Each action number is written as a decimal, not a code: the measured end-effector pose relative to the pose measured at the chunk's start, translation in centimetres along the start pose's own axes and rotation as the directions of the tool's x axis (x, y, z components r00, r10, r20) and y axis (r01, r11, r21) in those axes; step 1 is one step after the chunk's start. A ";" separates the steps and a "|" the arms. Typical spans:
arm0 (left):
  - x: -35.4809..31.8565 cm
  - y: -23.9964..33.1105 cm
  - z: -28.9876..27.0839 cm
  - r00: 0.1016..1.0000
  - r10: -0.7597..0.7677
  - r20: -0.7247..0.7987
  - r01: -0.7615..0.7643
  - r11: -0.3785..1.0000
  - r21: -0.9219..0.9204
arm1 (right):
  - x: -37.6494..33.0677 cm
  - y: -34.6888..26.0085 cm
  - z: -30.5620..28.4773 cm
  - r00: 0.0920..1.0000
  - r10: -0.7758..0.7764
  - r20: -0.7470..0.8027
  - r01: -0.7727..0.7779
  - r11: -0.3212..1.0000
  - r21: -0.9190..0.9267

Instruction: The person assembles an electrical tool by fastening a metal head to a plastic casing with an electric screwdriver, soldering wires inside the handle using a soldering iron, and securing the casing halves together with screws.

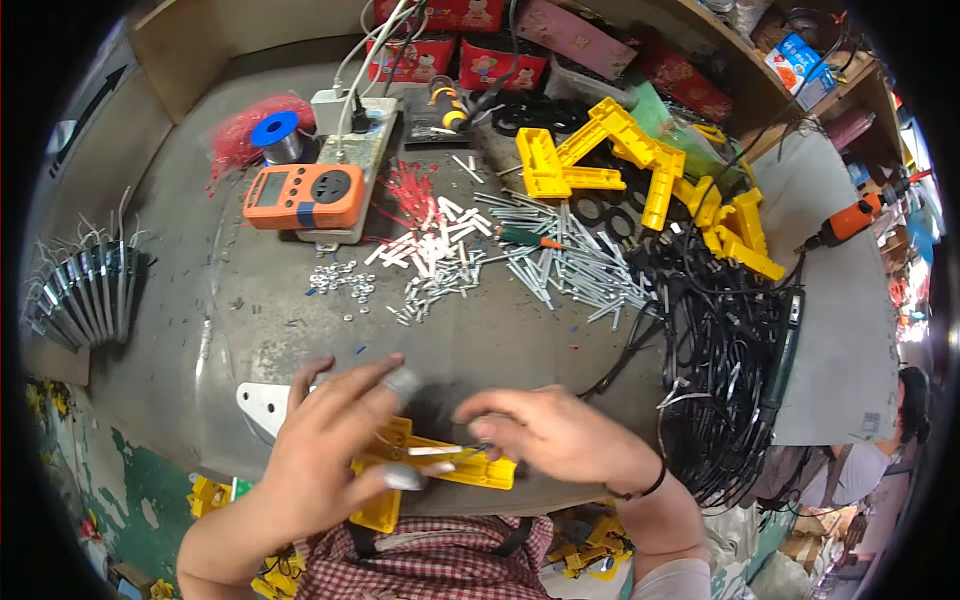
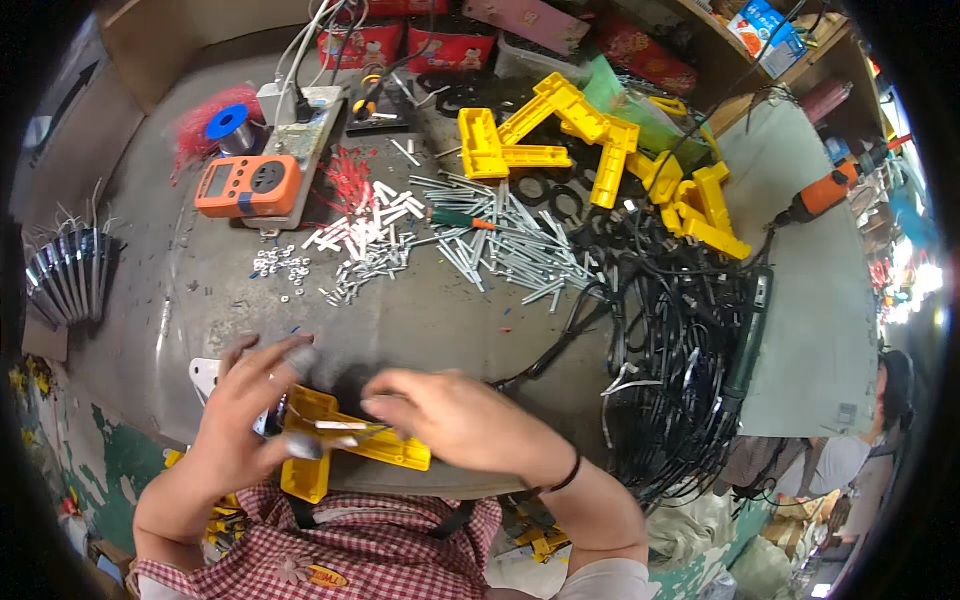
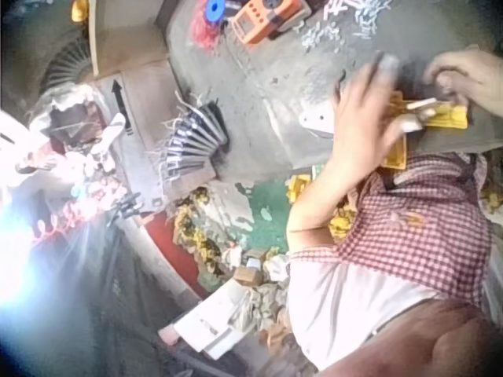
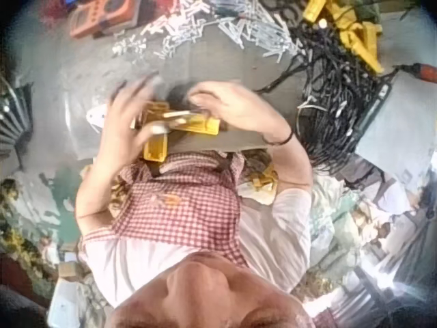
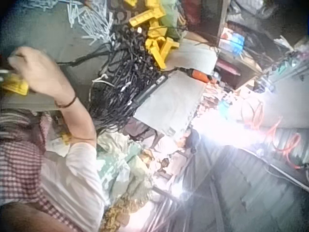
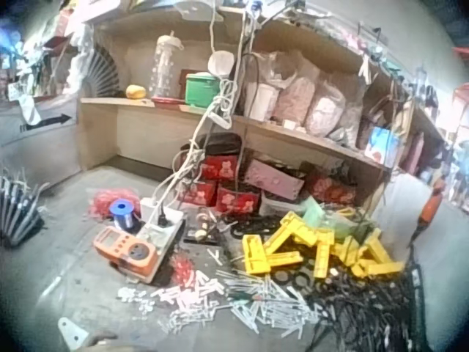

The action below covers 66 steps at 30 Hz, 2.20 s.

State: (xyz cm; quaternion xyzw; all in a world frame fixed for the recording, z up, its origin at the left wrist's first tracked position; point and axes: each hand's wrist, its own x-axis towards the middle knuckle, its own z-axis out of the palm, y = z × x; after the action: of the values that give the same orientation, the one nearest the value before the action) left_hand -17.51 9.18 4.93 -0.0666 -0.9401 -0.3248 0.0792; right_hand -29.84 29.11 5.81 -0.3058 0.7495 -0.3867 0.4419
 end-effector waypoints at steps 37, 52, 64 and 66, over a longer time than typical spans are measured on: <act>-2.5 -2.2 3.4 0.984 0.034 -0.177 -0.021 0.997 0.070 | 1.6 2.1 3.9 0.887 -0.414 -0.204 0.330 0.878 -0.347; -4.0 -1.8 3.3 0.972 0.233 -0.020 -0.203 0.885 0.420 | 4.4 3.1 3.8 0.900 -0.327 -0.289 0.224 0.914 -0.337; -1.5 -1.6 5.2 0.971 0.123 -0.207 -0.072 0.969 0.237 | 12.1 7.1 -6.5 0.455 -0.746 -0.486 -0.107 0.497 -0.861; -1.4 -1.5 5.2 0.982 0.117 -0.149 -0.073 0.959 0.273 | 11.4 6.0 -5.6 0.430 -0.740 -0.517 -0.028 0.561 -0.827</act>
State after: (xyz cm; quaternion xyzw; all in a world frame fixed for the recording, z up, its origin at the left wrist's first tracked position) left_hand -16.95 11.12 -0.31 -0.0739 -0.9612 -0.1958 0.1798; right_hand -40.39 24.82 -2.44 -0.4002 0.8506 -0.2375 -0.2448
